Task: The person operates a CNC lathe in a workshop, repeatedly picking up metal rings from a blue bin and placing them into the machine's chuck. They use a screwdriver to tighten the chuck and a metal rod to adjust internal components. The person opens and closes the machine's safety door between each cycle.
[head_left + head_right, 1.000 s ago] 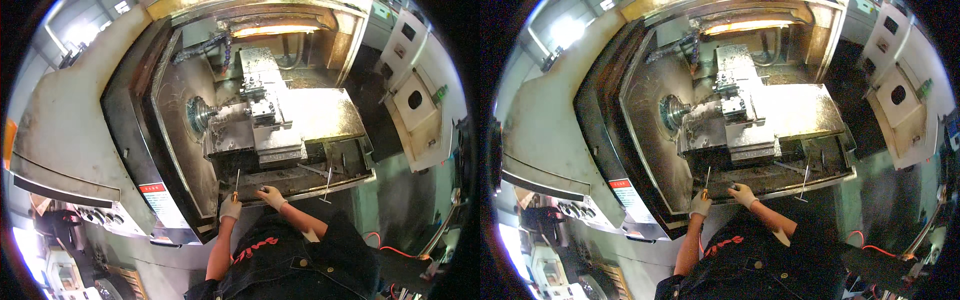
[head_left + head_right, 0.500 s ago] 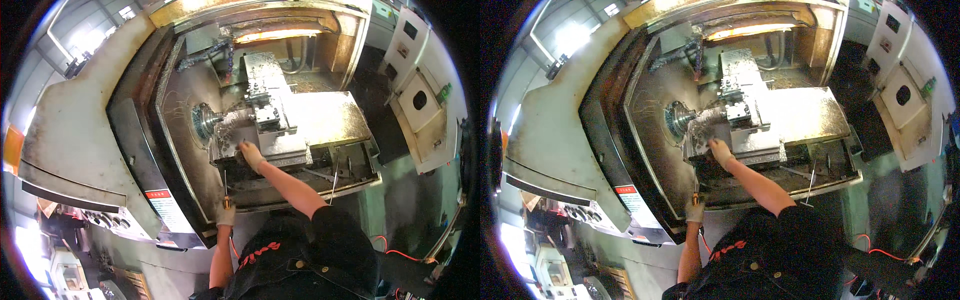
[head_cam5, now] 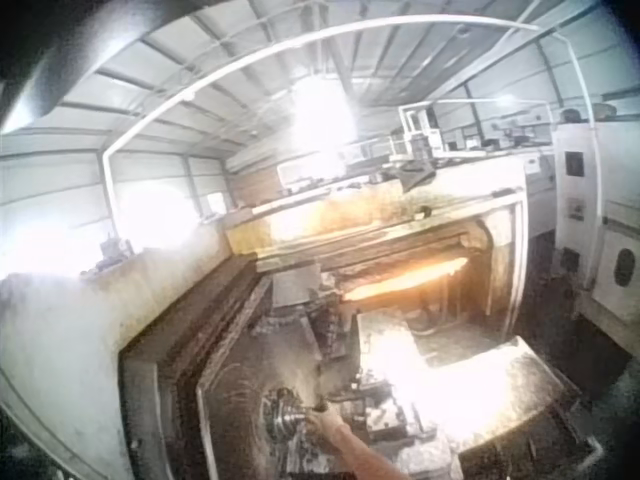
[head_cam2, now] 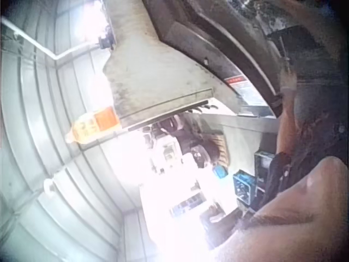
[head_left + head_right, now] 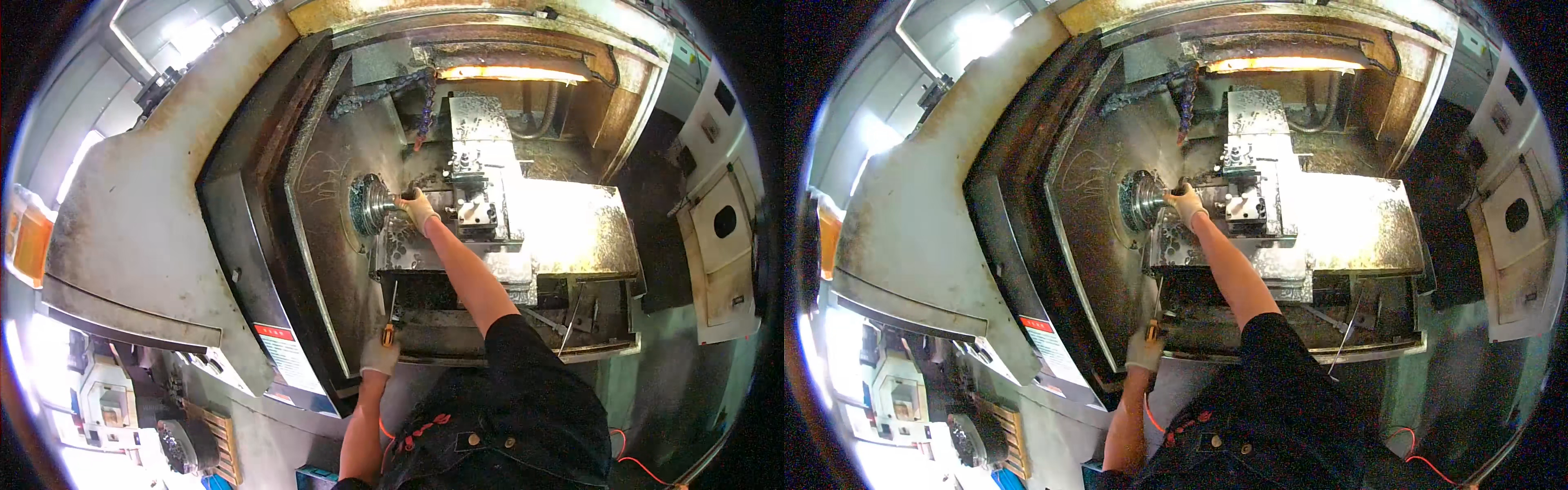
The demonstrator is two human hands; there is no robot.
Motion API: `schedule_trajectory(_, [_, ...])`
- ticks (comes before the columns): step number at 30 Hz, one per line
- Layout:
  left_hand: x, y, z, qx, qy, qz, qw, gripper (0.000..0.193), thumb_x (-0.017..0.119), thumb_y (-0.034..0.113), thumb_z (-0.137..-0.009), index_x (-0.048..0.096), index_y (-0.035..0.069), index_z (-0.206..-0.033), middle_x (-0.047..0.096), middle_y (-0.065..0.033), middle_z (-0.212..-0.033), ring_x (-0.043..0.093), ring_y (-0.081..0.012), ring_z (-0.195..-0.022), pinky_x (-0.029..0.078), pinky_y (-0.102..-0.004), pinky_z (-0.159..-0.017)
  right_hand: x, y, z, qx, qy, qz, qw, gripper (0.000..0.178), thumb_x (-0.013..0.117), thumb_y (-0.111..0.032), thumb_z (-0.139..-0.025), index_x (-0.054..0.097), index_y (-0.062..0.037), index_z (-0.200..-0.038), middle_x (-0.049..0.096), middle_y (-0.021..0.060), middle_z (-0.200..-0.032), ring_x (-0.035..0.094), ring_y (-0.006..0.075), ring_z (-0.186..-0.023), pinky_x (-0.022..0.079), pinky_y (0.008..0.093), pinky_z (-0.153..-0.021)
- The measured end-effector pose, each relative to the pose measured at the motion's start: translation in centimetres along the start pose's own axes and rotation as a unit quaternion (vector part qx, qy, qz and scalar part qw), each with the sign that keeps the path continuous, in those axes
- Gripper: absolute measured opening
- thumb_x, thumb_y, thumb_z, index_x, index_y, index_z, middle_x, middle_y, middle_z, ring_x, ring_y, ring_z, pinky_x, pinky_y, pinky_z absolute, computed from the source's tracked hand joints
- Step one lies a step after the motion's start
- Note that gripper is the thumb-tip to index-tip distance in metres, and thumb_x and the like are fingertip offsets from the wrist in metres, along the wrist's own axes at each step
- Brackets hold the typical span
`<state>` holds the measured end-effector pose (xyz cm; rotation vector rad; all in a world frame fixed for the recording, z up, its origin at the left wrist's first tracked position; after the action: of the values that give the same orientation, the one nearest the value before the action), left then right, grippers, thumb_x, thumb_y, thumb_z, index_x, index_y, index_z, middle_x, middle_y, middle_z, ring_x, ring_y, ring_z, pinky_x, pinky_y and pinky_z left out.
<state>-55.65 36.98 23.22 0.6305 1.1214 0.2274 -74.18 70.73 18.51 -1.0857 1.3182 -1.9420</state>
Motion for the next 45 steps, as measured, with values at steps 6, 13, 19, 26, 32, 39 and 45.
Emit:
schedule_trajectory(6, [-0.5, 4.2, -6.4, 0.014, 0.005, -0.081, 0.997, 0.037, 0.055, 0.025, -0.077, 0.055, 0.007, -0.109, 0.061, -0.0258, -0.095, 0.058, -0.0446, -0.091, 0.046, -0.0498, -0.080, -1.6, 3.9, -3.2, 0.057, 0.072, -0.132, 0.987, 0.035, 0.061, -0.006, -0.080, 0.051, -0.0066, -0.113, 0.062, 0.0099, -0.086, 0.061, 0.0218, -0.075, 0.050, 0.0363, -0.067])
schedule_trajectory(13, [0.9, 9.7, -9.4, 0.063, 0.013, -0.062, 0.996, 0.034, 0.060, 0.027, -0.074, 0.061, 0.007, -0.101, 0.063, -0.0222, -0.094, 0.061, -0.0393, -0.090, 0.049, -0.0447, -0.079, -10.8, 3.7, -10.3, -0.101, 0.181, 0.277, 0.938, 0.021, 0.060, -0.022, -0.078, 0.066, -0.0086, -0.094, 0.065, 0.0106, -0.094, 0.061, 0.0225, -0.091, 0.040, 0.0349, -0.089])
schedule_trajectory(19, [0.7, 5.7, -10.4, 0.007, 0.017, -0.129, 0.991, 0.030, 0.061, 0.026, -0.077, 0.063, 0.008, -0.100, 0.064, -0.0197, -0.096, 0.063, -0.0345, -0.090, 0.050, -0.0425, -0.080, -5.7, 6.9, -5.4, 0.031, 0.093, 0.137, 0.986, 0.055, 0.046, -0.045, -0.088, 0.058, -0.0002, -0.116, 0.059, 0.0233, -0.116, 0.053, 0.0343, -0.114, 0.040, 0.0377, -0.094])
schedule_trajectory(26, [-2.2, 8.9, -11.9, -0.028, 0.014, -0.164, 0.986, 0.036, 0.055, 0.022, -0.076, 0.060, 0.003, -0.106, 0.062, -0.0263, -0.098, 0.059, -0.0436, -0.093, 0.047, -0.0491, -0.082, -1.9, 4.8, 1.0, 0.003, 0.081, -0.052, 0.995, 0.046, 0.056, -0.037, -0.086, 0.060, -0.0003, -0.114, 0.064, 0.0143, -0.108, 0.058, 0.0221, -0.101, 0.043, 0.0320, -0.088])
schedule_trajectory(32, [-1.2, 7.8, -15.0, -0.053, -0.097, -0.095, 0.989, 0.038, 0.055, 0.022, -0.076, 0.060, 0.002, -0.109, 0.061, -0.0244, -0.104, 0.059, -0.0375, -0.098, 0.046, -0.0422, -0.084, -3.9, 4.0, 0.1, -0.021, 0.077, -0.046, 0.996, 0.031, 0.061, -0.024, -0.086, 0.061, -0.0005, -0.106, 0.063, 0.0069, -0.096, 0.056, 0.0164, -0.087, 0.044, 0.0305, -0.077])
schedule_trajectory(39, [-1.3, 7.8, -14.2, 0.061, 0.073, -0.099, 0.990, 0.027, 0.062, 0.022, -0.069, 0.064, -0.003, -0.079, 0.063, -0.0185, -0.069, 0.063, -0.0301, -0.064, 0.049, -0.0409, -0.061, -3.2, 3.8, 1.0, -0.021, 0.030, -0.196, 0.980, 0.028, 0.070, -0.015, -0.080, 0.061, -0.0037, -0.104, 0.062, 0.0042, -0.089, 0.055, 0.0144, -0.080, 0.045, 0.0295, -0.071])
schedule_trajectory(45, [0.3, 4.9, -13.7, 0.012, -0.066, -0.029, 0.997, 0.034, 0.066, 0.024, -0.068, 0.064, 0.001, -0.092, 0.064, -0.0203, -0.086, 0.062, -0.0339, -0.080, 0.047, -0.0403, -0.073, -2.2, 2.5, 2.0, -0.016, 0.010, -0.244, 0.970, 0.031, 0.071, -0.016, -0.080, 0.055, -0.0096, -0.106, 0.058, 0.0026, -0.090, 0.054, 0.0144, -0.074, 0.046, 0.0292, -0.062])
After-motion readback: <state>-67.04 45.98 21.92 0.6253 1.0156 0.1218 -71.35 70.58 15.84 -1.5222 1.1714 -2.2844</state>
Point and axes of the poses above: each hand's wrist, its own z-axis away from the middle knuckle, its own x-axis out of the palm, y = z × x, the point moved 9 cm from there along -z, towards the middle knuckle
